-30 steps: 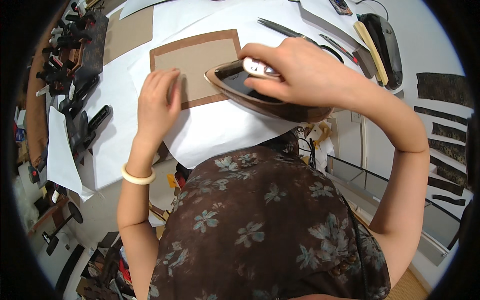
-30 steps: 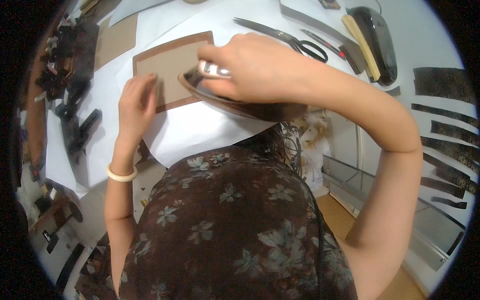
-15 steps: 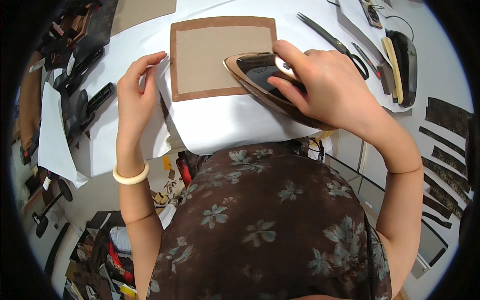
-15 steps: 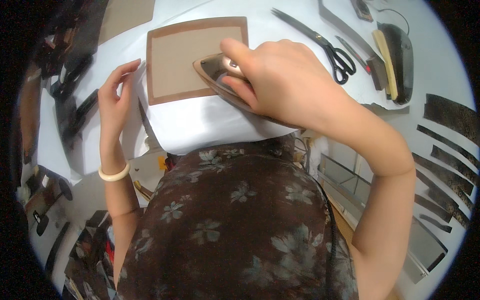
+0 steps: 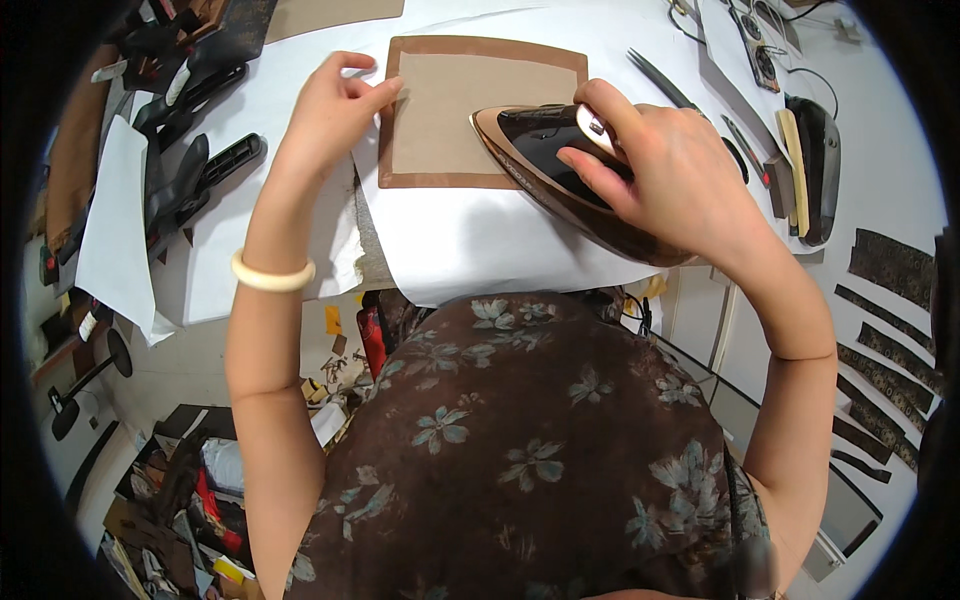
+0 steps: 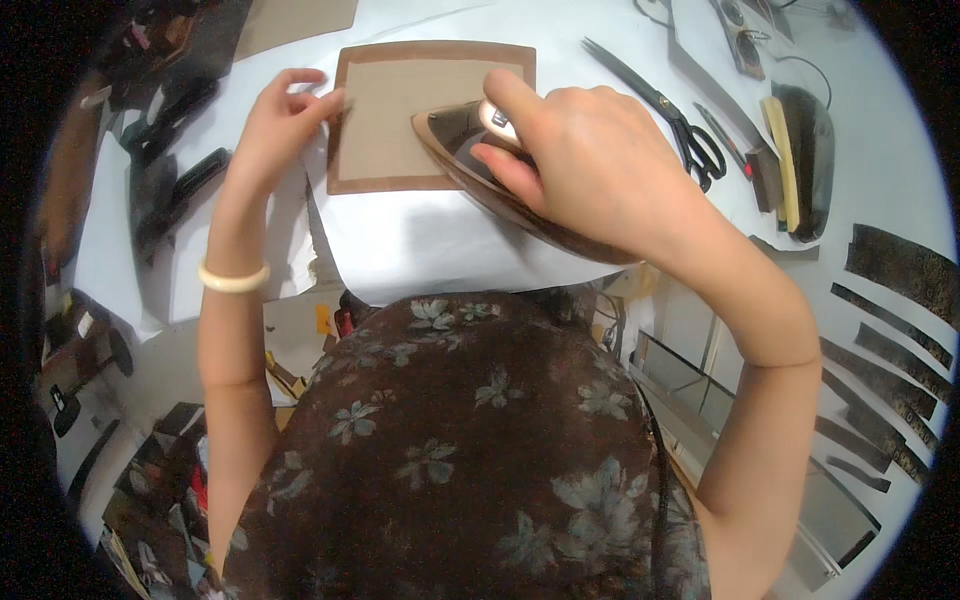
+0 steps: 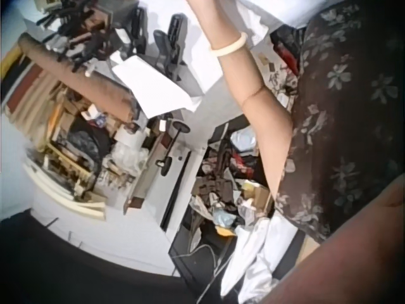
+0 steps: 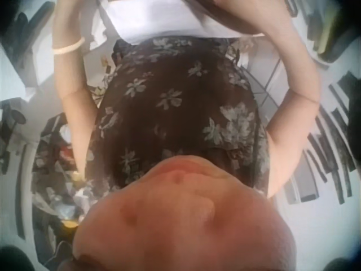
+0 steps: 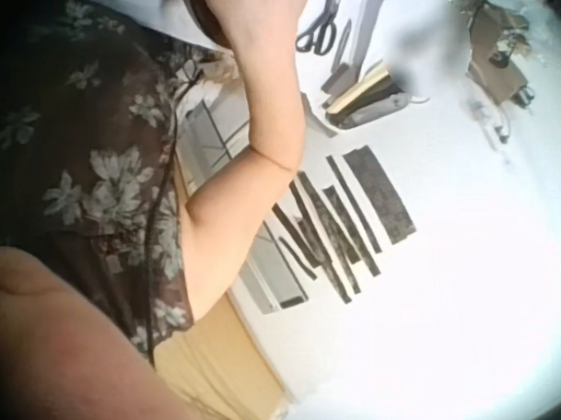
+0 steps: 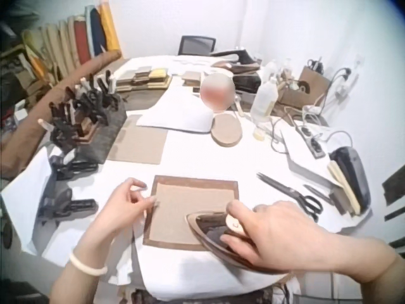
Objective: The person uses a heated tool to burn a decorative pattern onto the edges of a brown leather piece. They then use an iron to press the edges flat and apply a substance to the surface with a brush.
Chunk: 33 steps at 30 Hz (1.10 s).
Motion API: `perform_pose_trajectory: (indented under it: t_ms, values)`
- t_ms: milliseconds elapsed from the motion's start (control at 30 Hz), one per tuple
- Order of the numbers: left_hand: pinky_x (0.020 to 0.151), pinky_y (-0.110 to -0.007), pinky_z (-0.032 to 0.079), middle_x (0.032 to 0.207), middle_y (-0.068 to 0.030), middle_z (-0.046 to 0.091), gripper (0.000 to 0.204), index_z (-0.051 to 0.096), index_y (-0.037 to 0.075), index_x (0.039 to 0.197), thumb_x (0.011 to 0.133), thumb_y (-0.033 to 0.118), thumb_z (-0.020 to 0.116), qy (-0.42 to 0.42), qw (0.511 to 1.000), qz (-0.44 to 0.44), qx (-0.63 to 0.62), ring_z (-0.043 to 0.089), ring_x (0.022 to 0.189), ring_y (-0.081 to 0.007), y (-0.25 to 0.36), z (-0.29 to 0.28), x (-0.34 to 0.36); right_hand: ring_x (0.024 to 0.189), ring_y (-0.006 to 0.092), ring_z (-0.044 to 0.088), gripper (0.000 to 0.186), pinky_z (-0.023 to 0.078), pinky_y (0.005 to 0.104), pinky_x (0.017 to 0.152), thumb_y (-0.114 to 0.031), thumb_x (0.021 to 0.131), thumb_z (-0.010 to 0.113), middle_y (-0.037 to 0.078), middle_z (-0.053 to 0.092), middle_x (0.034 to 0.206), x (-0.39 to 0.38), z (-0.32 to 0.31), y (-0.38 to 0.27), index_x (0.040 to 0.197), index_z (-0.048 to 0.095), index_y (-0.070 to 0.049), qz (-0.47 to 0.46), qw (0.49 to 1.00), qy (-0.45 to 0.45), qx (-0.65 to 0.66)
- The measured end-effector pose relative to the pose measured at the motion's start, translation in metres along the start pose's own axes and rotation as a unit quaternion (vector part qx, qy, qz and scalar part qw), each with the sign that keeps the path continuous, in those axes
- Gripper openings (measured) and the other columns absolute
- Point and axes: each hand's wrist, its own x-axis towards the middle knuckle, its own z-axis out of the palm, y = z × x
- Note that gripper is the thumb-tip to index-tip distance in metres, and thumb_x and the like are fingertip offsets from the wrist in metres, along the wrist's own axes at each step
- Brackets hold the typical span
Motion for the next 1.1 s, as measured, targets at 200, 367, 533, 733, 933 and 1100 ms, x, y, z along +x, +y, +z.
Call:
perform_pose_trajectory:
  t_ms: [200, 367, 533, 733, 933, 1100]
  values:
    - [0.074, -0.032, 0.056, 0.086, -0.0065, 0.072, 0.041, 0.067, -0.003, 0.126, 0.097, 0.024, 0.079, 0.05, 0.997, 0.054, 0.037, 0.069, 0.078, -0.0168, -0.001, 0.003, 0.021, 0.06, 0.0306, 0.063, 0.039, 0.05, 0.0391, 0.06, -0.035, 0.094, 0.083, 0.012, 0.067, 0.068, -0.001, -0.016, 0.009, 0.119, 0.067, -0.009, 0.043, 0.991, -0.007, 0.128]
    - [0.103, -0.044, 0.055, 0.138, -0.0224, 0.064, 0.049, 0.063, 0.003, 0.142, 0.102, 0.031, 0.073, 0.07, 0.935, 0.232, 0.261, 0.064, 0.123, -0.0316, 0.013, 0.018, -0.012, 0.057, 0.0136, 0.052, 0.04, 0.042, 0.0302, 0.056, -0.034, 0.097, 0.082, 0.005, 0.063, 0.07, -0.021, -0.031, 0.028, 0.124, 0.069, -0.007, 0.113, 0.981, 0.051, 0.149]
    - [0.127, -0.067, 0.026, 0.163, -0.0325, 0.044, 0.08, 0.049, 0.002, 0.16, 0.101, 0.054, 0.067, 0.023, 0.872, 0.295, 0.39, 0.036, 0.153, -0.0529, 0.015, 0.08, -0.082, 0.071, 0.016, 0.068, 0.045, 0.055, 0.0334, 0.068, -0.035, 0.104, 0.07, 0.011, 0.071, 0.084, -0.027, -0.044, 0.048, 0.138, 0.064, -0.006, 0.233, 0.945, 0.082, 0.214]
    - [0.122, -0.063, 0.033, 0.154, -0.0307, 0.054, 0.078, 0.057, 0.003, 0.153, 0.097, 0.055, 0.071, 0.016, 0.867, 0.236, 0.44, 0.053, 0.138, -0.0488, 0.035, 0.086, -0.125, 0.088, 0.0282, 0.076, 0.047, 0.058, 0.0399, 0.084, -0.036, 0.106, 0.066, 0.019, 0.077, 0.098, -0.028, -0.04, 0.048, 0.143, 0.06, -0.008, 0.269, 0.933, 0.066, 0.229]
    - [0.123, -0.061, 0.03, 0.151, -0.0274, 0.055, 0.077, 0.059, 0.003, 0.15, 0.093, 0.05, 0.079, 0.04, 0.878, 0.244, 0.409, 0.051, 0.135, -0.0455, 0.033, 0.089, -0.127, 0.095, 0.0496, 0.073, 0.042, 0.055, 0.053, 0.089, -0.032, 0.107, 0.058, 0.029, 0.075, 0.098, -0.008, -0.018, 0.018, 0.14, 0.06, -0.007, 0.24, 0.956, 0.02, 0.165]
    - [0.12, -0.06, 0.033, 0.144, -0.0251, 0.058, 0.075, 0.059, 0.001, 0.145, 0.09, 0.047, 0.083, 0.029, 0.895, 0.254, 0.366, 0.053, 0.13, -0.0436, 0.035, 0.081, -0.122, 0.093, 0.0516, 0.071, 0.041, 0.055, 0.055, 0.089, -0.028, 0.105, 0.056, 0.032, 0.074, 0.094, 0.003, -0.012, 0.022, 0.137, 0.061, -0.004, 0.21, 0.966, 0.022, 0.15]
